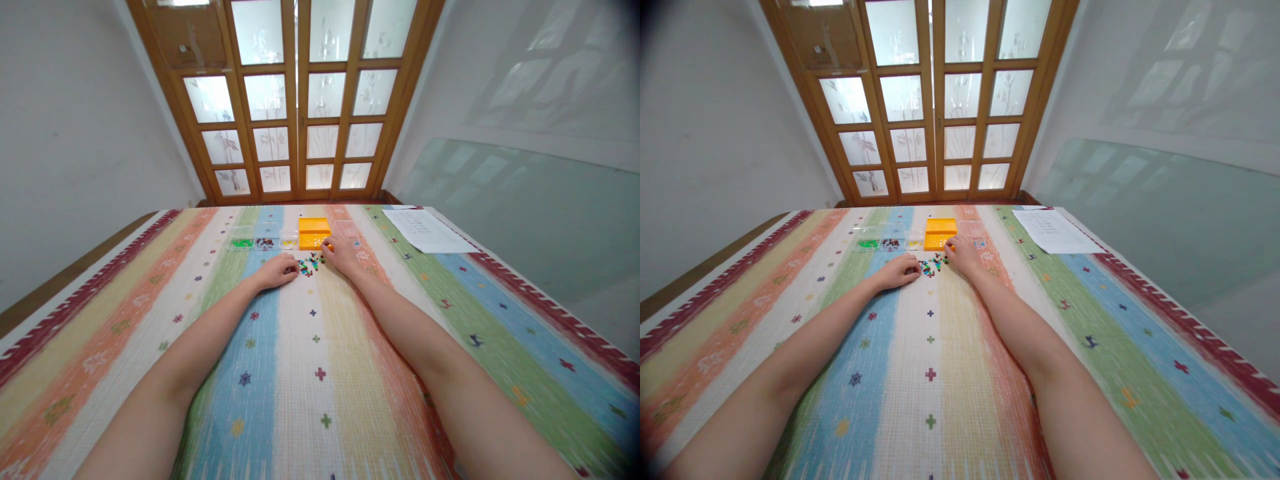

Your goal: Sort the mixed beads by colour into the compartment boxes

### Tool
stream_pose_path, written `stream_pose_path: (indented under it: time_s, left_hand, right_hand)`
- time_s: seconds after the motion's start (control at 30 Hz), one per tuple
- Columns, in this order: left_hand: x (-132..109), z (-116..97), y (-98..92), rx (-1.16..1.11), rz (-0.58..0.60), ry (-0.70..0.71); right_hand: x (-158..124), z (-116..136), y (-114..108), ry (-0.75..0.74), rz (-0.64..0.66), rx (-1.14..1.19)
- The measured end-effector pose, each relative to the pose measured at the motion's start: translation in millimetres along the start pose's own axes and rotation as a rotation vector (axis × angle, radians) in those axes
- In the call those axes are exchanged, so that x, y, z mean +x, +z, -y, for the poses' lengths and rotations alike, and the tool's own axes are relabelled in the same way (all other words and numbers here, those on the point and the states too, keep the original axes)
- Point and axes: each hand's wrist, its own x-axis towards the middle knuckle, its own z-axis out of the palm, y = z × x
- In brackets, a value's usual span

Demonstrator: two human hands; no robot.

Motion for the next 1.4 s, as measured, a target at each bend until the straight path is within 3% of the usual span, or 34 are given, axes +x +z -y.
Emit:
stream_pose_path:
  time_s: [0.17,0.47,0.67,0.77,0.93,1.17,1.4]
  left_hand:
    - [-2.5,14.0,0.1,-0.147,-0.173,-0.197]
    - [-15.1,76.4,-19.5,-0.373,-0.758,-0.568]
    - [-33.3,114.1,-33.2,-0.41,-1.077,-0.715]
    - [-40.8,125.2,-37.8,-0.408,-1.131,-0.818]
    - [-45.1,127.8,-41.3,-0.487,-1.162,-0.834]
    - [-44.3,116.4,-40.6,-0.476,-1.098,-0.828]
    - [-36.0,100.2,-32.4,-0.369,-0.971,-0.762]
  right_hand:
    - [1.1,0.0,-1.3,-0.004,0.009,0.013]
    - [0.8,6.0,-6.1,0.023,0.036,0.015]
    - [0.2,8.4,-8.0,0.02,0.053,0.009]
    - [-0.2,8.8,-8.5,0.018,0.071,0.002]
    - [-0.6,7.0,-6.7,-0.049,0.127,-0.011]
    - [-3.3,14.0,-4.4,-0.089,0.2,-0.077]
    - [-2.6,22.0,0.4,-0.009,0.201,-0.117]
